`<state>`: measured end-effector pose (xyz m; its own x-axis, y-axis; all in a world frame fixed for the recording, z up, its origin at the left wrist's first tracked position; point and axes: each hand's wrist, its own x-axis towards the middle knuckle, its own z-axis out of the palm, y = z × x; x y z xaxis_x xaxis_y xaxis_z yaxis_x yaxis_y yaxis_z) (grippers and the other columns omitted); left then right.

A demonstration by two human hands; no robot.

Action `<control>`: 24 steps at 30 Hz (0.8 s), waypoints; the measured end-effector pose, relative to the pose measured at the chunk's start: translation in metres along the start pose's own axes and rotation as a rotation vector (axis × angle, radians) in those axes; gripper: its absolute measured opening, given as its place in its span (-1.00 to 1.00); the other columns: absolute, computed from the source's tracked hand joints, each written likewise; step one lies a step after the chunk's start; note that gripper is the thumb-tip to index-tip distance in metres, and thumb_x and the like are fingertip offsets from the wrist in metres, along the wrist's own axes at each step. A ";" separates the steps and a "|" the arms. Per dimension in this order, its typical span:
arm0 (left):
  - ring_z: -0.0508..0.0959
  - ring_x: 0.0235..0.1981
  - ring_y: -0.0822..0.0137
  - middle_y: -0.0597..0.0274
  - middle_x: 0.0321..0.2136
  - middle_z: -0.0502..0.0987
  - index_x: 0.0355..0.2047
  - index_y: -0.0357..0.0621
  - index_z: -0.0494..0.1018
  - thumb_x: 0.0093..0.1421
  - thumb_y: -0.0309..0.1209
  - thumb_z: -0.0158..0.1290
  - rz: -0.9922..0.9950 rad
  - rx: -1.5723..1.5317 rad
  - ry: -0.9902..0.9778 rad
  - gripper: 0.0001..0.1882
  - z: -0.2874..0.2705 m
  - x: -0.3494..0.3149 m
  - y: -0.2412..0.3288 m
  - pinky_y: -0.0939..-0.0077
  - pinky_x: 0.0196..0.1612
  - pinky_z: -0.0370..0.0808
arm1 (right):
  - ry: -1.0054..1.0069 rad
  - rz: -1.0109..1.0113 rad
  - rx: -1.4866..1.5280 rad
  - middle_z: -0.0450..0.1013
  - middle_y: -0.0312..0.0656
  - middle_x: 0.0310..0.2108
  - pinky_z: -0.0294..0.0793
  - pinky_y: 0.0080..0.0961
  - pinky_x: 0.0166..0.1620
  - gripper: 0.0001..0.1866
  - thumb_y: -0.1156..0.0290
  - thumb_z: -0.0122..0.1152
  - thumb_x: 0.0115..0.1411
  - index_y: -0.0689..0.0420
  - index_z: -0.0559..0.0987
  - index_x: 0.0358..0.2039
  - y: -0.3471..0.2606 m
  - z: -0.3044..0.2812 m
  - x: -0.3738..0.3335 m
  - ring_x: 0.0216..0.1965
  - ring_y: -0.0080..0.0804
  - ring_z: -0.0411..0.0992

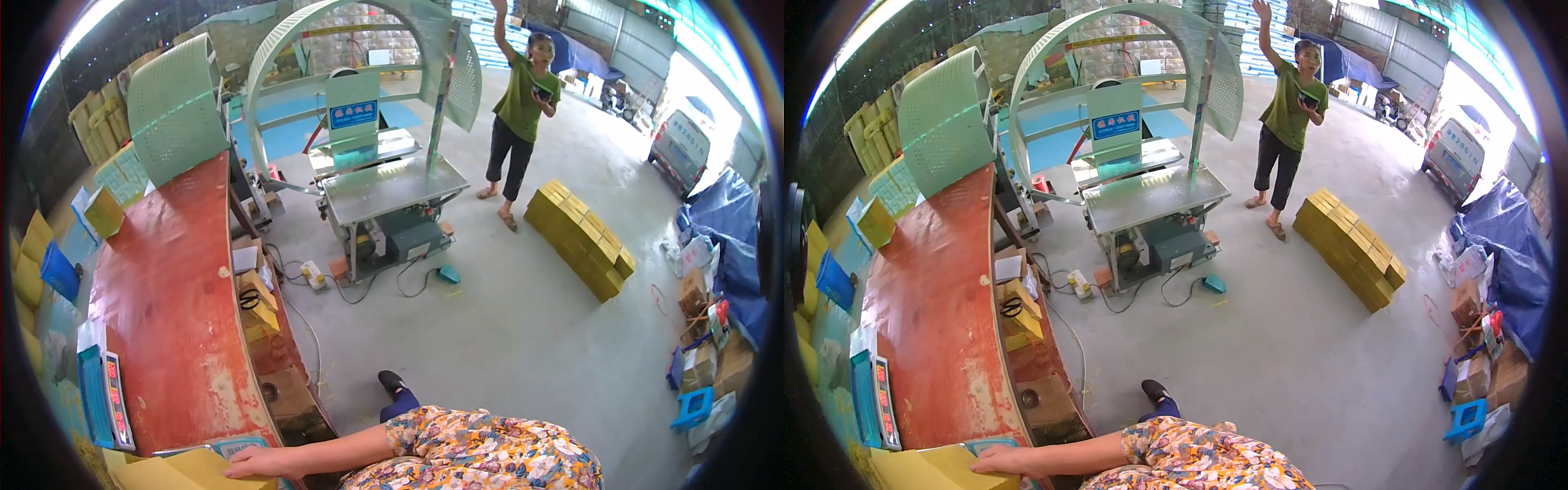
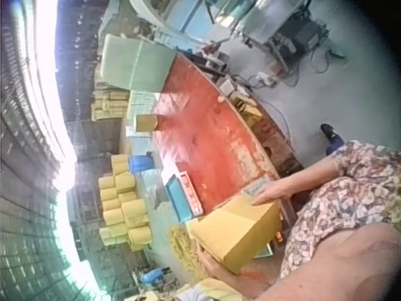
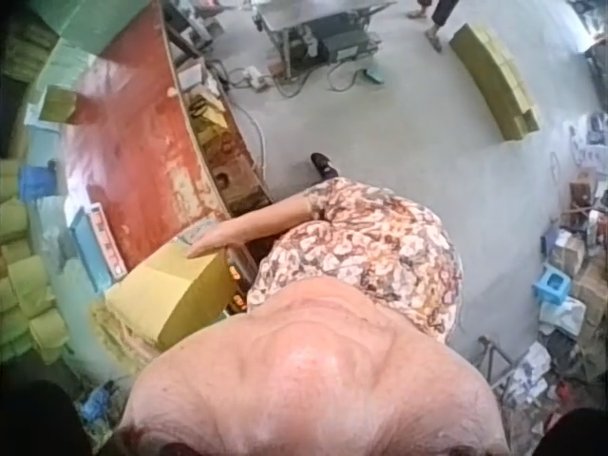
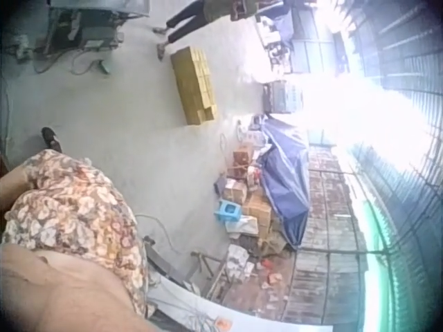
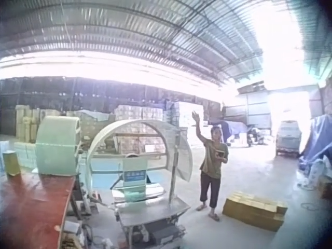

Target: Weighing yellow blocks on a digital scale and organizing them in an industrial setting.

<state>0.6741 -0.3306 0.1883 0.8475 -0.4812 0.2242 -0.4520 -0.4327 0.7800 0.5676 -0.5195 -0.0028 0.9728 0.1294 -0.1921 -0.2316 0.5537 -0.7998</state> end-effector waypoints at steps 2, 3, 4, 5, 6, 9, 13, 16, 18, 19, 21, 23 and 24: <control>0.33 0.16 -0.04 -0.11 0.15 0.36 0.17 -0.25 0.31 0.37 -0.12 -0.19 0.039 -0.053 -0.033 -0.48 0.035 0.014 0.015 0.20 0.22 0.22 | 0.035 -0.098 -0.035 0.48 -0.34 -0.28 0.38 -0.51 -0.24 -0.59 0.03 0.09 0.28 0.12 0.56 -0.11 -0.023 -0.022 -0.014 -0.28 -0.55 0.40; 0.34 0.16 -0.03 -0.10 0.15 0.36 0.17 -0.25 0.31 0.37 -0.12 -0.18 0.061 -0.079 -0.047 -0.48 0.055 0.024 0.025 0.21 0.22 0.22 | 0.062 -0.196 -0.075 0.48 -0.33 -0.26 0.38 -0.53 -0.17 -0.56 0.04 0.10 0.27 0.15 0.56 -0.06 -0.039 -0.035 -0.023 -0.23 -0.56 0.39; 0.34 0.16 -0.03 -0.10 0.14 0.36 0.17 -0.25 0.31 0.37 -0.12 -0.18 0.079 -0.104 -0.056 -0.48 0.076 0.033 0.033 0.21 0.21 0.23 | 0.061 -0.197 -0.076 0.48 -0.33 -0.26 0.38 -0.53 -0.17 -0.56 0.04 0.10 0.27 0.15 0.56 -0.06 -0.056 -0.050 -0.030 -0.23 -0.56 0.39; 0.34 0.15 -0.02 -0.09 0.14 0.36 0.16 -0.25 0.31 0.37 -0.12 -0.17 0.098 -0.130 -0.066 -0.48 0.099 0.043 0.042 0.21 0.21 0.23 | 0.049 -0.196 -0.088 0.46 -0.27 -0.12 0.35 -0.53 -0.04 -0.50 0.07 0.10 0.29 0.20 0.48 0.06 -0.074 -0.067 -0.039 -0.10 -0.53 0.37; 0.35 0.15 -0.02 -0.09 0.14 0.37 0.16 -0.25 0.31 0.37 -0.13 -0.17 0.122 -0.160 -0.079 -0.49 0.126 0.055 0.053 0.21 0.21 0.24 | 0.042 -0.198 -0.104 0.43 -0.22 0.01 0.31 -0.53 0.09 -0.43 0.09 0.09 0.31 0.26 0.40 0.17 -0.091 -0.085 -0.047 0.02 -0.51 0.34; 0.35 0.14 0.00 -0.07 0.13 0.37 0.16 -0.25 0.32 0.36 -0.13 -0.15 0.189 -0.251 -0.127 -0.49 0.212 0.087 0.091 0.22 0.20 0.25 | 0.081 -0.231 -0.135 0.43 -0.24 0.04 0.31 -0.53 0.11 -0.41 0.12 0.10 0.31 0.27 0.35 0.21 -0.122 -0.142 -0.066 0.05 -0.52 0.33; 0.37 0.13 0.01 -0.05 0.12 0.38 0.16 -0.25 0.32 0.36 -0.14 -0.13 0.267 -0.373 -0.204 -0.50 0.330 0.126 0.149 0.22 0.19 0.26 | 0.126 -0.282 -0.126 0.42 -0.24 0.03 0.32 -0.52 0.11 -0.42 0.13 0.13 0.30 0.24 0.35 0.20 -0.158 -0.222 -0.086 0.06 -0.52 0.34; 0.38 0.12 0.03 -0.03 0.12 0.38 0.15 -0.25 0.32 0.35 -0.15 -0.12 0.315 -0.467 -0.247 -0.50 0.413 0.149 0.192 0.23 0.18 0.27 | 0.192 -0.251 -0.182 0.43 -0.21 0.03 0.33 -0.51 0.11 -0.41 0.12 0.14 0.28 0.25 0.37 0.18 -0.186 -0.269 -0.098 0.06 -0.50 0.35; 0.38 0.12 0.04 -0.02 0.11 0.39 0.15 -0.25 0.32 0.35 -0.15 -0.10 0.338 -0.519 -0.268 -0.50 0.460 0.163 0.215 0.23 0.17 0.28 | 0.211 -0.224 -0.216 0.44 -0.18 0.03 0.33 -0.50 0.11 -0.41 0.11 0.15 0.27 0.26 0.38 0.17 -0.206 -0.291 -0.098 0.06 -0.47 0.36; 0.39 0.12 0.04 -0.01 0.11 0.39 0.15 -0.24 0.32 0.35 -0.16 -0.10 0.346 -0.538 -0.274 -0.50 0.480 0.170 0.223 0.23 0.17 0.29 | 0.250 -0.222 -0.310 0.45 -0.14 0.02 0.35 -0.48 0.10 -0.40 0.10 0.17 0.25 0.26 0.39 0.15 -0.217 -0.300 -0.092 0.04 -0.43 0.38; 0.39 0.11 0.05 0.00 0.11 0.39 0.15 -0.24 0.32 0.34 -0.16 -0.09 0.345 -0.554 -0.262 -0.51 0.513 0.187 0.230 0.24 0.16 0.29 | 0.299 -0.203 -0.490 0.48 -0.08 0.01 0.38 -0.43 0.09 -0.38 0.08 0.23 0.18 0.25 0.41 0.12 -0.236 -0.312 -0.070 0.00 -0.33 0.43; 0.40 0.11 0.06 0.01 0.10 0.40 0.14 -0.24 0.32 0.34 -0.16 -0.08 0.314 -0.521 -0.203 -0.51 0.528 0.204 0.215 0.24 0.15 0.30 | 0.290 -0.238 -0.596 0.48 -0.07 0.01 0.38 -0.41 0.12 -0.36 0.05 0.22 0.16 0.19 0.40 0.15 -0.239 -0.331 -0.037 0.03 -0.30 0.43; 0.40 0.10 0.07 0.01 0.10 0.40 0.14 -0.24 0.32 0.34 -0.17 -0.07 0.274 -0.478 -0.144 -0.51 0.523 0.213 0.192 0.24 0.15 0.31 | 0.255 -0.201 -0.602 0.47 -0.07 0.02 0.39 -0.40 0.12 -0.33 0.05 0.24 0.15 0.19 0.38 0.16 -0.258 -0.327 -0.030 0.04 -0.31 0.43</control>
<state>0.6225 -0.9150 0.0808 0.6557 -0.6406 0.3996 -0.4451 0.0996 0.8899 0.5970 -0.9352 0.0232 0.9832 -0.1665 -0.0755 -0.0793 -0.0168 -0.9967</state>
